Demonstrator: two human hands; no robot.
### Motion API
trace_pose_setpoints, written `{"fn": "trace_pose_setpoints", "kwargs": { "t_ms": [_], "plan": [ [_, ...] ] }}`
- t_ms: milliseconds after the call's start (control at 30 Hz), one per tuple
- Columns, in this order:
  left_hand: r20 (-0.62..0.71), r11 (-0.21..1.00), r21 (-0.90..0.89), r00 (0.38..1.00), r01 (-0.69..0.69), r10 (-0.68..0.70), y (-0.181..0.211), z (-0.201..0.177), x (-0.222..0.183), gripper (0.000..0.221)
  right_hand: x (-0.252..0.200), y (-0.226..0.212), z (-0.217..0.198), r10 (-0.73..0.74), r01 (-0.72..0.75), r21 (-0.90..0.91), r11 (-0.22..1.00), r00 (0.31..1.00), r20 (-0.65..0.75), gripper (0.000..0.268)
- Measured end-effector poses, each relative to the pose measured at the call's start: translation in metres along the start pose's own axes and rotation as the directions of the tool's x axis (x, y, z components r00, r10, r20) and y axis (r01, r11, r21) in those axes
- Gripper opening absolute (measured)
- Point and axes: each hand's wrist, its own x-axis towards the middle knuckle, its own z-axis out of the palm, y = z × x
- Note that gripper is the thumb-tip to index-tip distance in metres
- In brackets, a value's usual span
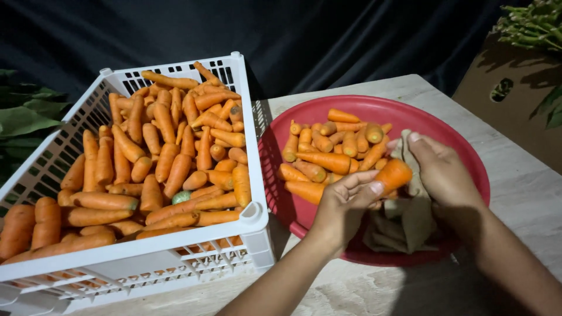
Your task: Cleaning small carrots by wiping them with a cloth and transferring them from a tray to a crate.
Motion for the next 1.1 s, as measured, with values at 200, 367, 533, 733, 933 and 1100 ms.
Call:
{"fn": "trace_pose_setpoints", "kwargs": {
  "t_ms": [200,367,533,733,933,1100],
  "plan": [
    [-0.043,0.983,-0.166,0.996,-0.083,0.077,-0.02,-0.007,0.013,0.039,-0.017,-0.004,0.011,-0.078,0.081,-0.03,0.996,0.994,0.073,0.052],
    [-0.003,0.928,-0.104,0.933,-0.358,0.36,-0.013,0.001,0.006,0.039,-0.004,0.014,-0.001,-0.09,0.109,-0.119,0.987,0.983,0.157,0.043],
    [0.025,0.93,-0.15,0.939,-0.335,0.343,-0.01,0.003,0.001,0.04,0.02,0.017,-0.008,-0.006,-0.004,0.049,0.999,0.978,0.209,0.04],
    [-0.039,0.966,-0.134,0.975,-0.223,0.219,0.004,0.003,-0.005,0.05,0.026,0.023,-0.011,0.044,-0.055,0.044,0.998,0.975,0.216,0.038],
    [-0.299,0.935,-0.302,0.95,-0.183,0.089,0.005,-0.002,0.002,0.072,0.029,0.057,0.001,-0.259,0.256,0.059,0.965,0.965,0.045,0.032],
    [-0.224,0.952,-0.284,0.973,-0.112,0.048,-0.008,-0.011,0.011,0.05,0.02,0.056,0.01,-0.527,0.536,-0.033,0.844,0.839,0.136,0.031]
  ]
}}
